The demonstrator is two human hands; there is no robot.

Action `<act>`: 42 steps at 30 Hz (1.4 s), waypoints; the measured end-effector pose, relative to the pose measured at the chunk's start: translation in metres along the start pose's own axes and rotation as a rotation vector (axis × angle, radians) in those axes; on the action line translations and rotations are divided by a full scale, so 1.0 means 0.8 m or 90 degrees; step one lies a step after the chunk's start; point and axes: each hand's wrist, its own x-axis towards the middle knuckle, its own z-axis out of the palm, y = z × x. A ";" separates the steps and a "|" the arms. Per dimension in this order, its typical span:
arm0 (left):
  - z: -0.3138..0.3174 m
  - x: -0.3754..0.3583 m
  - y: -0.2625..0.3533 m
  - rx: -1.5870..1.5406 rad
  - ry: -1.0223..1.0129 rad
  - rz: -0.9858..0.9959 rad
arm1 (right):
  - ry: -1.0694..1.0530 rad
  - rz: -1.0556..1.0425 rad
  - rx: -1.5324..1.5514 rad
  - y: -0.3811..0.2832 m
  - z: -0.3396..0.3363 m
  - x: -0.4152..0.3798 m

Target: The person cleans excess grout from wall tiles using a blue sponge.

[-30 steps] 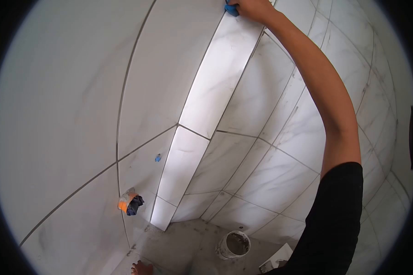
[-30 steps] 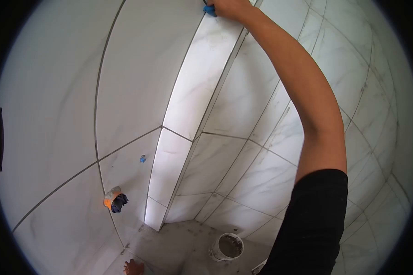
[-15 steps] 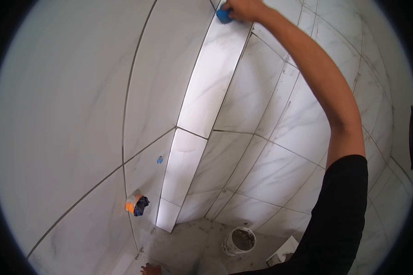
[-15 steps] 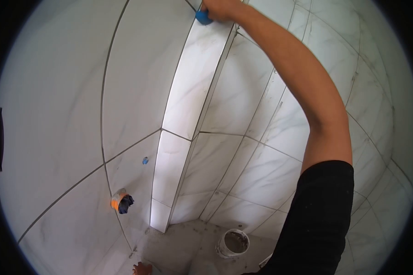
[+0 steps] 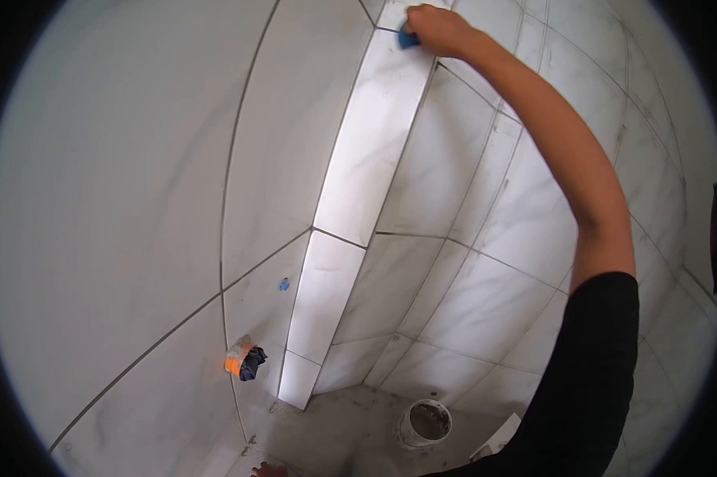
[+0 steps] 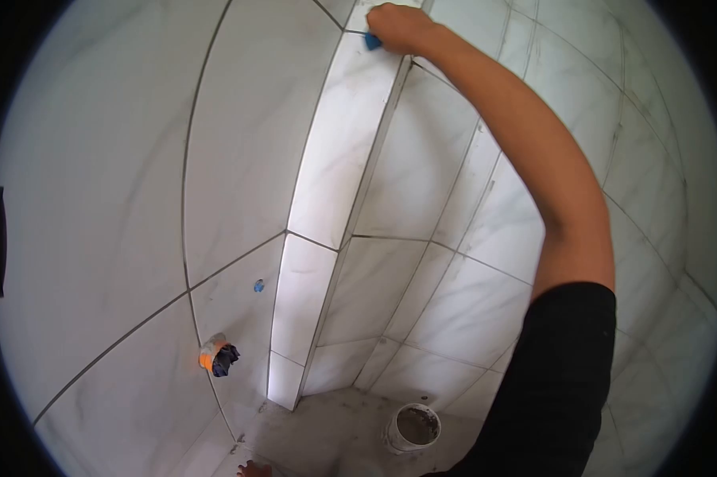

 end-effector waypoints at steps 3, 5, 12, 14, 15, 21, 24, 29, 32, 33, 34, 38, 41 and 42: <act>0.004 0.016 -0.011 0.031 -0.021 0.010 | -0.160 0.104 -0.070 -0.010 -0.071 0.006; -0.002 0.012 -0.007 0.027 -0.025 0.008 | 0.011 0.033 -0.008 -0.004 -0.064 0.021; 0.014 0.031 -0.022 -0.024 -0.014 -0.003 | -0.024 0.020 -0.044 0.020 -0.016 -0.011; 0.017 0.042 -0.030 -0.008 -0.021 0.002 | -0.155 0.129 -0.052 0.030 -0.062 -0.020; 0.018 0.048 -0.031 0.001 -0.030 0.017 | -0.141 0.149 -0.035 0.036 -0.079 -0.024; 0.012 0.038 -0.021 0.013 -0.014 0.001 | 0.253 0.112 0.159 0.011 0.012 -0.066; 0.009 0.030 -0.015 0.027 -0.010 0.001 | 0.177 -0.049 0.223 -0.099 0.101 -0.147; 0.023 0.047 -0.025 0.031 -0.011 0.000 | 0.239 -0.211 0.091 -0.112 0.103 -0.170; 0.027 0.048 -0.025 0.042 -0.007 0.007 | 0.307 0.048 0.045 0.021 0.052 -0.083; 0.024 0.043 -0.021 0.053 -0.004 0.017 | 0.354 0.097 0.062 0.036 0.018 -0.074; 0.024 0.041 -0.017 0.054 -0.002 0.015 | 0.372 0.104 0.056 0.041 0.008 -0.067; 0.014 0.029 -0.011 0.048 -0.006 0.046 | 0.272 -0.028 0.199 -0.085 0.101 -0.106; 0.030 0.032 -0.010 0.031 -0.009 0.048 | 0.182 -0.262 0.373 -0.223 0.139 -0.187; 0.030 0.037 -0.014 0.045 -0.002 0.040 | 0.119 -0.320 0.375 -0.229 0.130 -0.184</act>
